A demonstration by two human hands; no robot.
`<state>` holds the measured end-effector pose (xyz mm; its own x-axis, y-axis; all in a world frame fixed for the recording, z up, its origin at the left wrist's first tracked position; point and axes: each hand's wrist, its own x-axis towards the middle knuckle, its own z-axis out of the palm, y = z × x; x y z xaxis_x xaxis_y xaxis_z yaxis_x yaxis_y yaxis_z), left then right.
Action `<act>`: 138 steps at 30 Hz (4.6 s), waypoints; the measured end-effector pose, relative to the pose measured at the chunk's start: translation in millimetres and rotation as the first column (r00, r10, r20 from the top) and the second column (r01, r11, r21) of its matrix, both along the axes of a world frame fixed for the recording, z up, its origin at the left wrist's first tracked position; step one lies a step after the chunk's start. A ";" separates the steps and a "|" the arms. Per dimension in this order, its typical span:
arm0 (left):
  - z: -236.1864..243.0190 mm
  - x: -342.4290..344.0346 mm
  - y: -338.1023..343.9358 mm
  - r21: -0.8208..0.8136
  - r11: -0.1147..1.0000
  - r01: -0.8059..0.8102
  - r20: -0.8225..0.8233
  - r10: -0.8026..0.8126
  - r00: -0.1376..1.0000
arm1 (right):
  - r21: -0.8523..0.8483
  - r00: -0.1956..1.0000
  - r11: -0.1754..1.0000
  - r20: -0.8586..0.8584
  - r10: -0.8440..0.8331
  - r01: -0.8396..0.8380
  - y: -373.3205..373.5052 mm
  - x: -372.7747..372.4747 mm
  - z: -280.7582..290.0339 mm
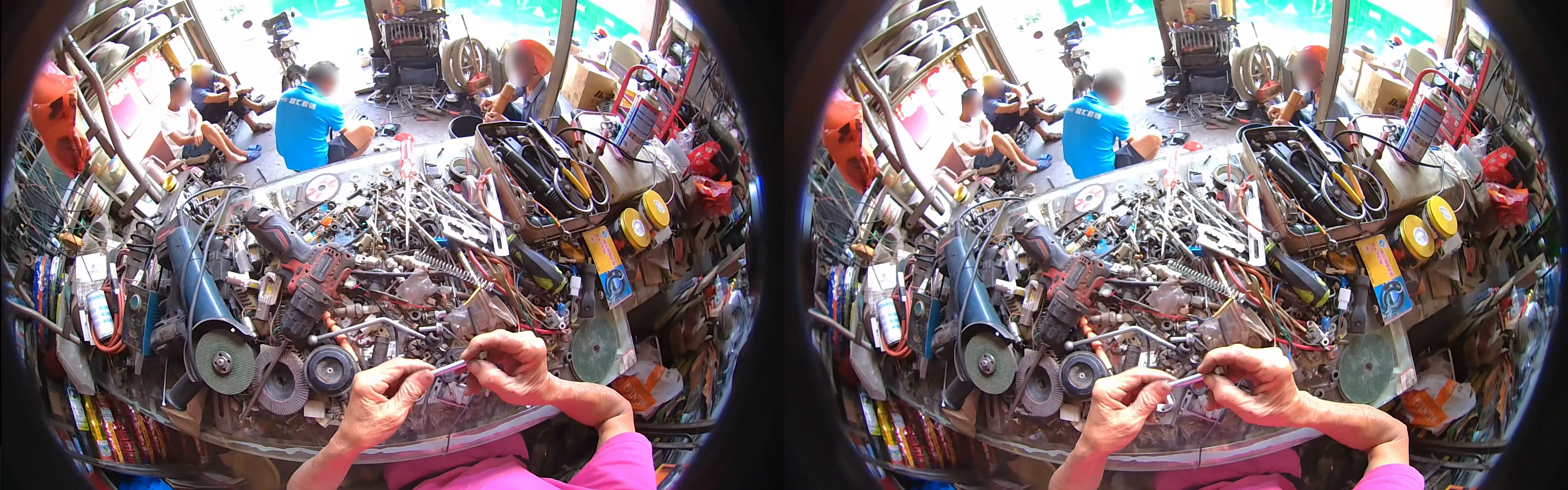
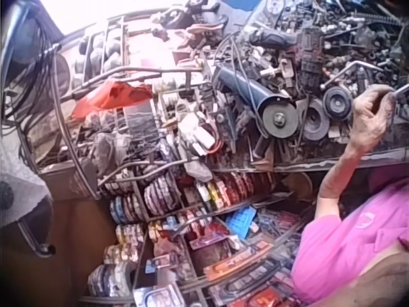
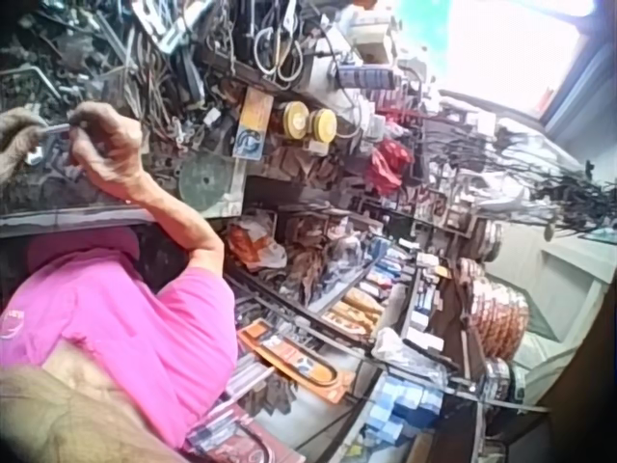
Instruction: The person holds a small cylindrical electronic component and repeatedly uses a small metal tool to scrape or clean its surface. The person manipulates the component with both hands, rotating it to access different sides while working over a cluttered workbench.
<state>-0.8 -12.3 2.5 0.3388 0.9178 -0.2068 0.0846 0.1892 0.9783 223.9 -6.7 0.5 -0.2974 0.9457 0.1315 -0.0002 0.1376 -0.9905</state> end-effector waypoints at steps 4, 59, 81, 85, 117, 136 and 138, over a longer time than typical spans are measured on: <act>-4.3 5.3 2.9 0.270 0.948 -0.169 0.121 0.140 0.983 | -0.011 1.000 1.000 -0.028 0.005 -0.005 0.7 -1.0 -0.9; 1.1 9.8 -1.9 0.588 0.804 -0.084 -0.202 0.247 0.948 | 0.023 0.998 0.998 -0.023 0.061 -0.060 1.8 2.3 -1.6; -1.3 6.2 -0.6 0.420 0.907 0.006 -0.195 0.084 0.977 | 0.079 0.998 0.995 0.018 0.058 -0.059 2.7 1.3 -0.9; 3.8 9.2 -0.5 0.505 0.861 -0.049 -0.212 0.179 0.961 | 0.026 0.999 0.998 -0.015 0.050 -0.050 1.3 1.9 -2.2; 11.1 10.7 -1.6 0.498 0.859 -0.123 -0.123 0.210 0.970 | 0.060 0.998 0.998 -0.055 0.024 -0.021 1.6 1.6 -0.6; 6.0 8.9 -7.1 0.258 0.946 -0.196 0.036 0.193 0.980 | 0.242 0.990 0.968 0.136 0.041 -0.073 8.5 2.3 3.8; 3.1 8.4 -6.4 0.300 0.940 -0.164 -0.012 0.176 0.984 | 0.256 0.988 0.963 0.146 0.053 -0.090 9.3 3.4 2.4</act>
<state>7.5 -18.7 5.7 0.1693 0.9828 0.0734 0.1150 -0.0937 0.9889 227.3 2.6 2.8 -0.3952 0.8594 0.3244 0.1128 0.3959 -0.9114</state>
